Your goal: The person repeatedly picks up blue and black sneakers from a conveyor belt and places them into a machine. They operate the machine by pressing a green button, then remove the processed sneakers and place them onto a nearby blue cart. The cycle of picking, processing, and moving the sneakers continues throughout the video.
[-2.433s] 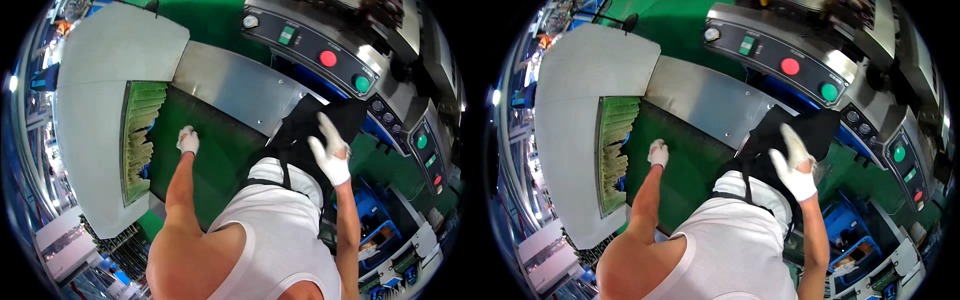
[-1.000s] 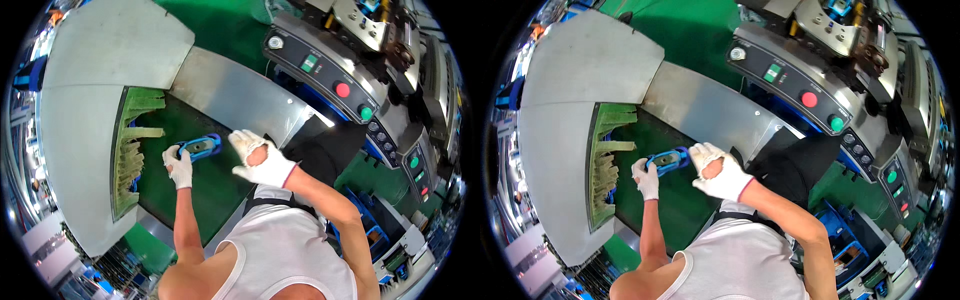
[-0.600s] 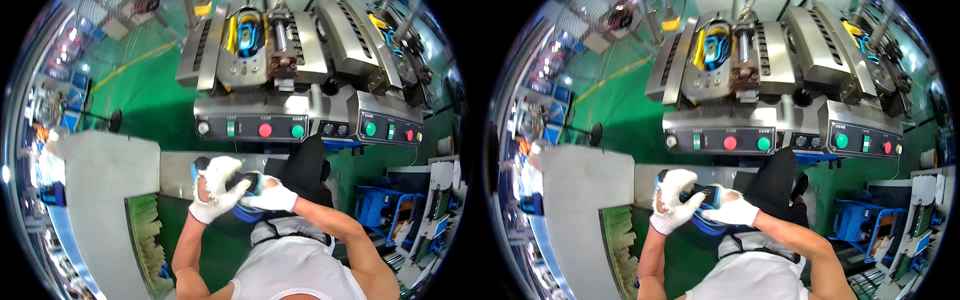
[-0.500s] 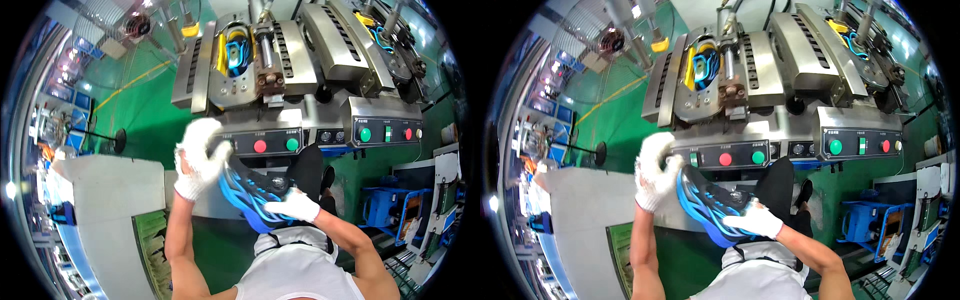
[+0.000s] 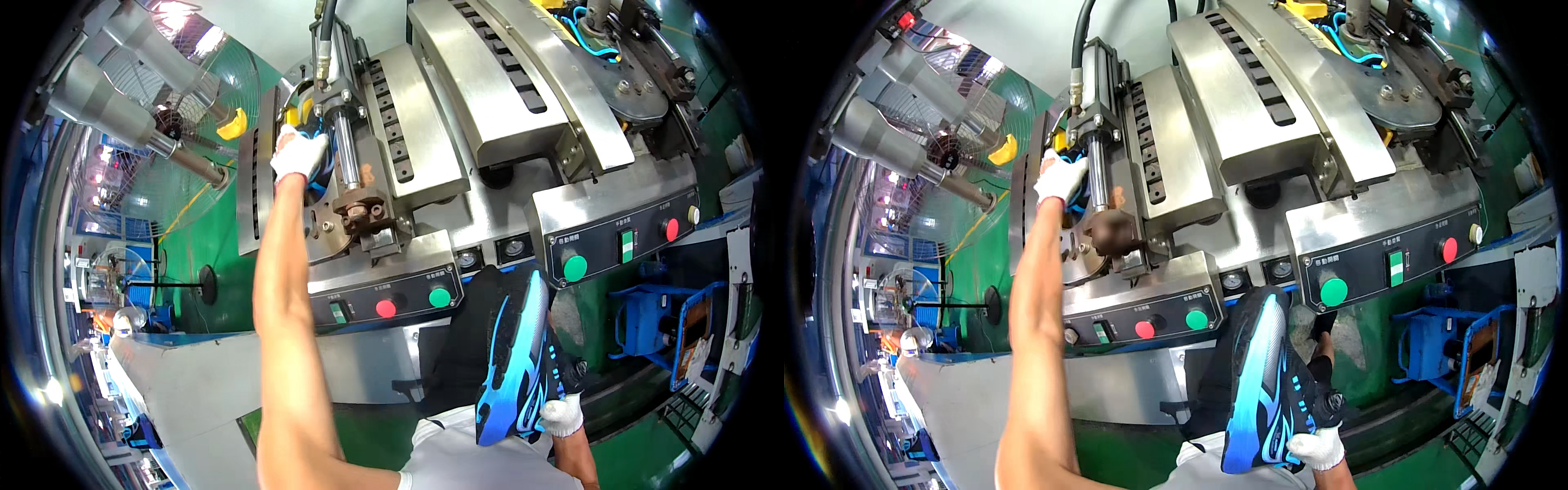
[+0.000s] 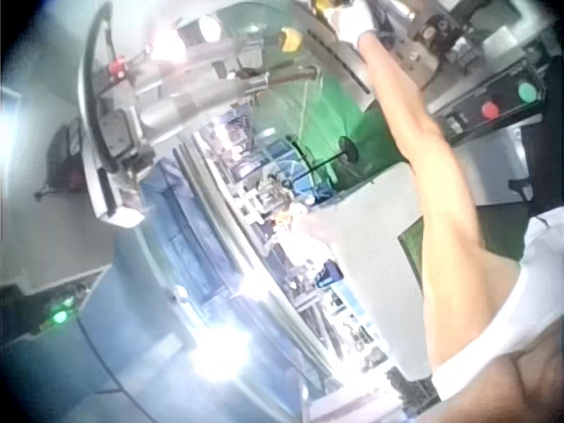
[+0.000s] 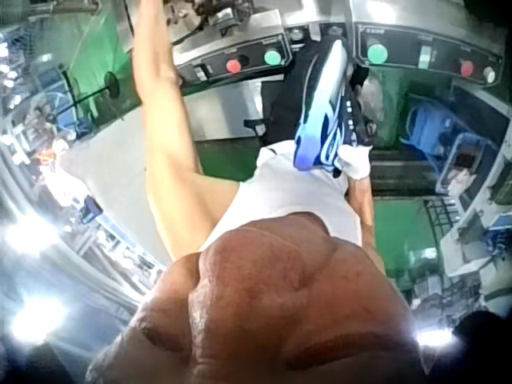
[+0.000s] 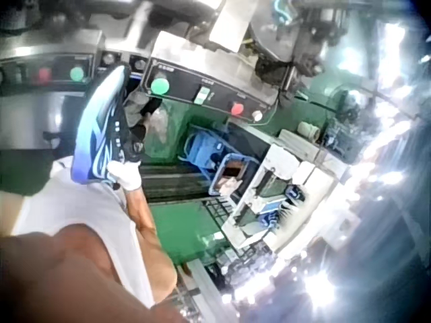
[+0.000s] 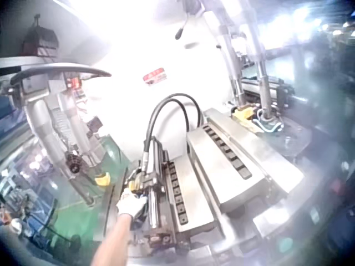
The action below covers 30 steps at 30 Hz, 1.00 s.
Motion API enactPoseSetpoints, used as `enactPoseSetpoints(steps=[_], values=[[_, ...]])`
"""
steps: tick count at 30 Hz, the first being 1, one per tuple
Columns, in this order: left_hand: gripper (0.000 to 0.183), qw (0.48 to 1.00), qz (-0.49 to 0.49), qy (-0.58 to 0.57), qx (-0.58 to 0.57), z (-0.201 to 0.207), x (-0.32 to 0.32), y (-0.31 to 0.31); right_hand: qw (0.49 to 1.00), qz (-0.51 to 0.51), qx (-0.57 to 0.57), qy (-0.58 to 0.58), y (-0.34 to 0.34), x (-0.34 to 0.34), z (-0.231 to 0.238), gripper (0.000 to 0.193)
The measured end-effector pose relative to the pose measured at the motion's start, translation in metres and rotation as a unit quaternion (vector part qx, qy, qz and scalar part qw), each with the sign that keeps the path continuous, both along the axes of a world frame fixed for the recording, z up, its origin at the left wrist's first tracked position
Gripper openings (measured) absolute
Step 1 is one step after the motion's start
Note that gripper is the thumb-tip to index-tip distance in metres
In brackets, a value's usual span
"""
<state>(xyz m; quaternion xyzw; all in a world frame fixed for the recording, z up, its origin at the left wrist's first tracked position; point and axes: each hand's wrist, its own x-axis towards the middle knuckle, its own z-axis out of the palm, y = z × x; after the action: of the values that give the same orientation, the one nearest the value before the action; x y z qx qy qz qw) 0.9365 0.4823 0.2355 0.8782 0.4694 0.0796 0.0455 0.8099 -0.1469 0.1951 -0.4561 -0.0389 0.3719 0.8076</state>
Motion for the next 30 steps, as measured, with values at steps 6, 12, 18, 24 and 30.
enactPoseSetpoints(steps=[6,12,18,24,30], values=[[0.096,0.998,-0.067,-0.001,-0.001,0.082,-0.014,0.030,0.991,-0.052,0.013,0.125,-0.005,-0.017,-0.020,0.095],[0.077,0.962,-0.085,-0.254,0.042,0.142,-0.173,-0.048,0.991,-0.044,-0.126,-0.001,0.019,-0.018,-0.014,0.035],[0.052,0.954,-0.026,-0.290,0.073,0.094,-0.375,-0.181,0.990,-0.063,-0.116,-0.048,0.087,-0.009,0.041,0.051],[0.047,0.963,0.162,-0.211,-0.049,-0.037,-0.517,-0.250,0.987,0.002,-0.065,-0.144,0.244,0.034,0.110,0.037],[0.051,0.966,0.181,-0.158,-0.099,-0.133,-0.551,-0.259,0.935,0.194,-0.111,-0.276,0.455,0.117,0.145,0.024]])
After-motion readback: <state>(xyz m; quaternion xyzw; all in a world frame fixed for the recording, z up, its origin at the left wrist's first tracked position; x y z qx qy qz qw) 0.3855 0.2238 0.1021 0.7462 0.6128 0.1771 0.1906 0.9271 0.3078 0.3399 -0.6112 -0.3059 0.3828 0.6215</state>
